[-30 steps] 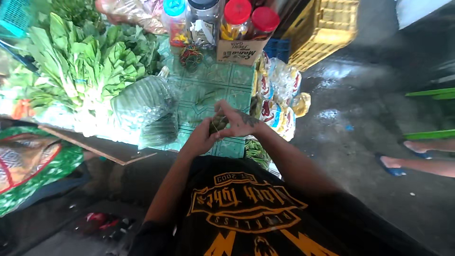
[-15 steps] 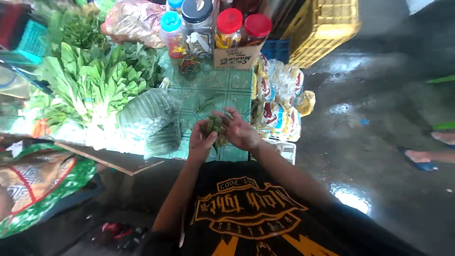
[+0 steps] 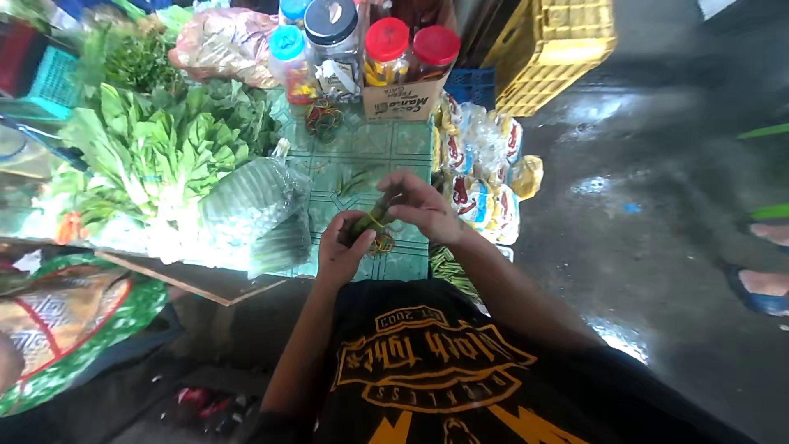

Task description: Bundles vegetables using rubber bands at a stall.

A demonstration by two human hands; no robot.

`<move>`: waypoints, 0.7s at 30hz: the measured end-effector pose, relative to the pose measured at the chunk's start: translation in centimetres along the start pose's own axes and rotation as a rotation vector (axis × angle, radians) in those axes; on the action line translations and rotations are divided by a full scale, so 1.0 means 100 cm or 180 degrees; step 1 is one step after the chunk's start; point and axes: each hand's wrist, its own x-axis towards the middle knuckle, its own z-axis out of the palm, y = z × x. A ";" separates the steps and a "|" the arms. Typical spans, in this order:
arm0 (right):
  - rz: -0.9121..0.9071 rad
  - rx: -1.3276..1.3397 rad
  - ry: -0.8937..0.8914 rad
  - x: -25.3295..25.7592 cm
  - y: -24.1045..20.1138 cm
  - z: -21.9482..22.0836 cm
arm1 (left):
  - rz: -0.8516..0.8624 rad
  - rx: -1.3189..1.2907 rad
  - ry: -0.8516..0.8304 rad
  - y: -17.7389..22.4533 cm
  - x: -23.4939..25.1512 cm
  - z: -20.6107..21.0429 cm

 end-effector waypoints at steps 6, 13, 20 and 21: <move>-0.0044 -0.0609 -0.0226 -0.011 -0.006 0.003 | -0.0279 -0.1032 0.0196 -0.009 -0.002 0.016; 0.0089 -0.0661 -0.0261 -0.022 -0.002 -0.003 | -0.0449 -0.0316 0.0075 -0.003 0.000 0.014; 0.0343 -0.0347 -0.0039 -0.058 0.018 -0.049 | -0.0840 0.0922 -0.0764 -0.001 -0.001 0.010; 0.0607 -0.0443 0.0123 -0.075 0.027 -0.069 | -0.0897 0.1261 -0.0785 -0.010 -0.001 0.002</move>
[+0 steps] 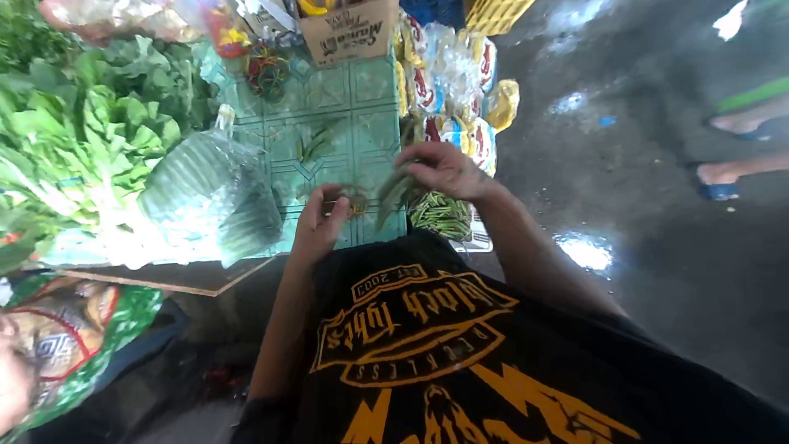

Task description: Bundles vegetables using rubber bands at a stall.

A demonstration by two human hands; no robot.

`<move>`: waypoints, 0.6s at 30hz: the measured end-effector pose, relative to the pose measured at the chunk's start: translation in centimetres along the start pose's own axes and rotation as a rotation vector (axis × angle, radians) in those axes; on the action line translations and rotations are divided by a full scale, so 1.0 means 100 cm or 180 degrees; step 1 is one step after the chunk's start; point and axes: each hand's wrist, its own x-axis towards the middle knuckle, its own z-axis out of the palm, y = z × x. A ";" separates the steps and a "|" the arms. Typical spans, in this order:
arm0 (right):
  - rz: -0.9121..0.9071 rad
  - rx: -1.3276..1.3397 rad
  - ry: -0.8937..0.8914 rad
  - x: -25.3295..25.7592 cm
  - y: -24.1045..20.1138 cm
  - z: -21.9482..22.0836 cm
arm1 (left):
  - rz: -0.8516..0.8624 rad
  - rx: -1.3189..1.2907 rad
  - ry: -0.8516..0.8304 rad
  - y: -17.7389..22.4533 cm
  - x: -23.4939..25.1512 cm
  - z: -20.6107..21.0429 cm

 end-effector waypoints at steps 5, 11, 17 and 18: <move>0.1293 -0.1348 0.0791 -0.085 0.144 -0.075 | -0.0806 0.1347 -0.0074 -0.057 0.010 -0.013; 0.2620 -0.1496 0.0804 -0.140 0.231 -0.030 | -0.0907 0.1203 0.0446 -0.081 0.037 0.007; 0.2511 -0.1766 0.0837 -0.123 0.219 0.009 | -0.0840 0.1945 0.1187 -0.072 0.104 -0.009; 0.2341 -0.1808 0.0822 -0.115 0.215 0.011 | -0.0836 0.2086 0.1302 -0.073 0.118 -0.014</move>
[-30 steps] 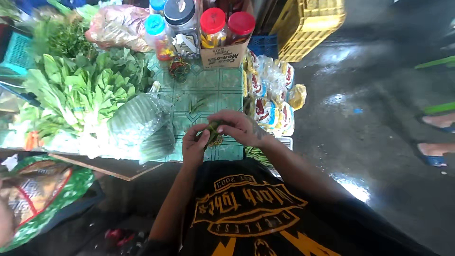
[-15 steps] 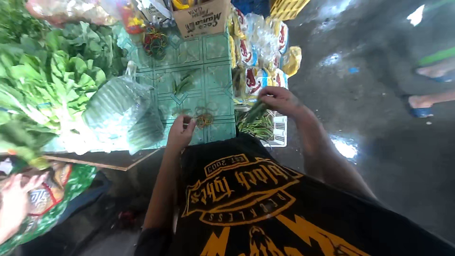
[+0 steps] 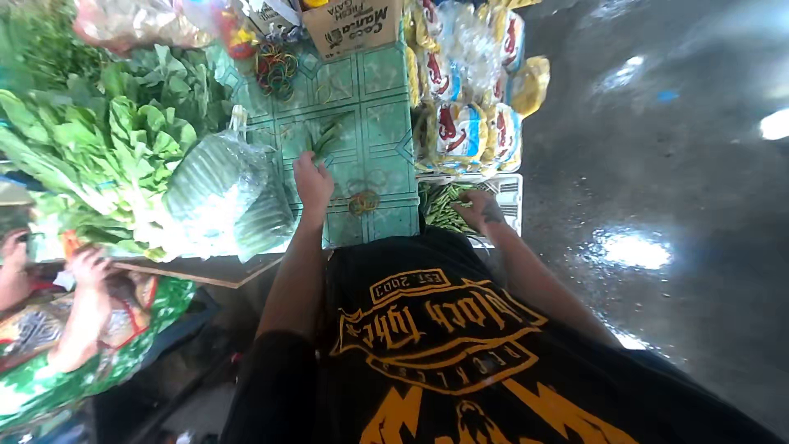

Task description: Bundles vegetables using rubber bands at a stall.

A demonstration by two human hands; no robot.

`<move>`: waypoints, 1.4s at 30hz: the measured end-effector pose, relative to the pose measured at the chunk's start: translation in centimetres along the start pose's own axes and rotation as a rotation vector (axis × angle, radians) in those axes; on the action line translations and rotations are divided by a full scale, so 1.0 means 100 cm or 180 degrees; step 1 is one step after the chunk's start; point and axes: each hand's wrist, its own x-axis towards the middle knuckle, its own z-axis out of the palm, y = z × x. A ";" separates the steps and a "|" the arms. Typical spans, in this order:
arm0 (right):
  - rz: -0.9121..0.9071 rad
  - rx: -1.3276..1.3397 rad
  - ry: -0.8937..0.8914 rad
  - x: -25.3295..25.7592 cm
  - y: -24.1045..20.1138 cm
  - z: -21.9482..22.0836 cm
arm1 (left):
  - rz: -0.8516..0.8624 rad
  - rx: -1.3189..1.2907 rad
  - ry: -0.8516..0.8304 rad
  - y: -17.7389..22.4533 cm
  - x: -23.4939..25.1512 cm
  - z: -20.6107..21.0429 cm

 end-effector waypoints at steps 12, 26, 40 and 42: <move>-0.1388 0.0610 0.0392 0.049 -0.190 -0.060 | 0.0675 0.1133 -0.0161 -0.017 0.054 -0.011; -0.1466 -0.1310 0.0265 0.165 -0.335 -0.022 | 0.0439 0.0451 -0.0397 0.016 0.072 0.005; 0.0092 -0.0223 0.0116 0.079 -0.289 -0.010 | 0.1090 0.1219 -0.0746 0.042 0.077 0.014; 0.0077 -0.0359 -0.0014 0.080 -0.298 -0.010 | 0.1044 0.1297 -0.0559 0.048 0.074 0.025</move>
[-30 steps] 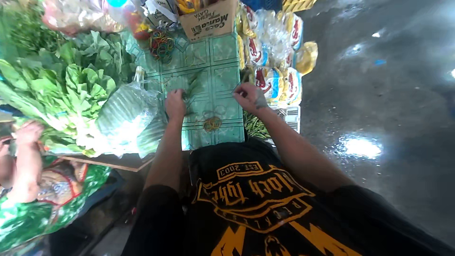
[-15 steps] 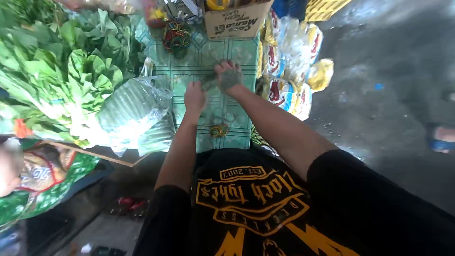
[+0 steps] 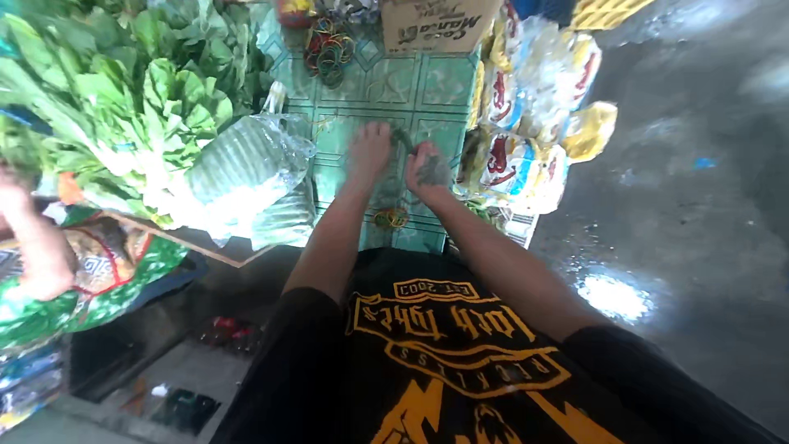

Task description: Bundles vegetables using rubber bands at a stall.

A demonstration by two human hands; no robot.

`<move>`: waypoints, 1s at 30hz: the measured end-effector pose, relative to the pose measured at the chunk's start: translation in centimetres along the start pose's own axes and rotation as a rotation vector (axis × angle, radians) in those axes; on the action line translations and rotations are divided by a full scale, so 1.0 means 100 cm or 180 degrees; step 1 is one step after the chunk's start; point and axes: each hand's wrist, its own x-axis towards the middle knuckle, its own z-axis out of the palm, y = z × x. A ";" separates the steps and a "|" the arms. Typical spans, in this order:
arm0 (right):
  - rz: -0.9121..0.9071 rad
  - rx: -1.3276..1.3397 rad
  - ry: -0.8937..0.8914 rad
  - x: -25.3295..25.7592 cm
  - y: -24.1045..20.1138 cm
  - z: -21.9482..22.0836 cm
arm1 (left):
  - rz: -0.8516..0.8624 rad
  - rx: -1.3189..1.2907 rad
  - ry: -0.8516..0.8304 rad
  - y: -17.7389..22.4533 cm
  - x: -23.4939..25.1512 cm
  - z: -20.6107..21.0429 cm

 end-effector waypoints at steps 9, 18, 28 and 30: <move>-0.1195 0.0498 -0.0058 -0.035 -0.018 -0.011 | -0.0606 -0.4866 0.0043 -0.013 -0.061 0.000; -0.2544 -0.0457 -0.0090 -0.063 -0.043 0.024 | -0.0767 -0.5987 0.0898 -0.037 -0.129 0.008; -0.2354 -0.0251 -0.0305 -0.031 -0.018 0.040 | -0.0333 -0.4639 0.1233 -0.050 -0.188 0.004; -0.2583 -0.0751 -0.0317 -0.022 -0.020 0.055 | -0.0185 -0.4554 0.1243 -0.055 -0.195 0.005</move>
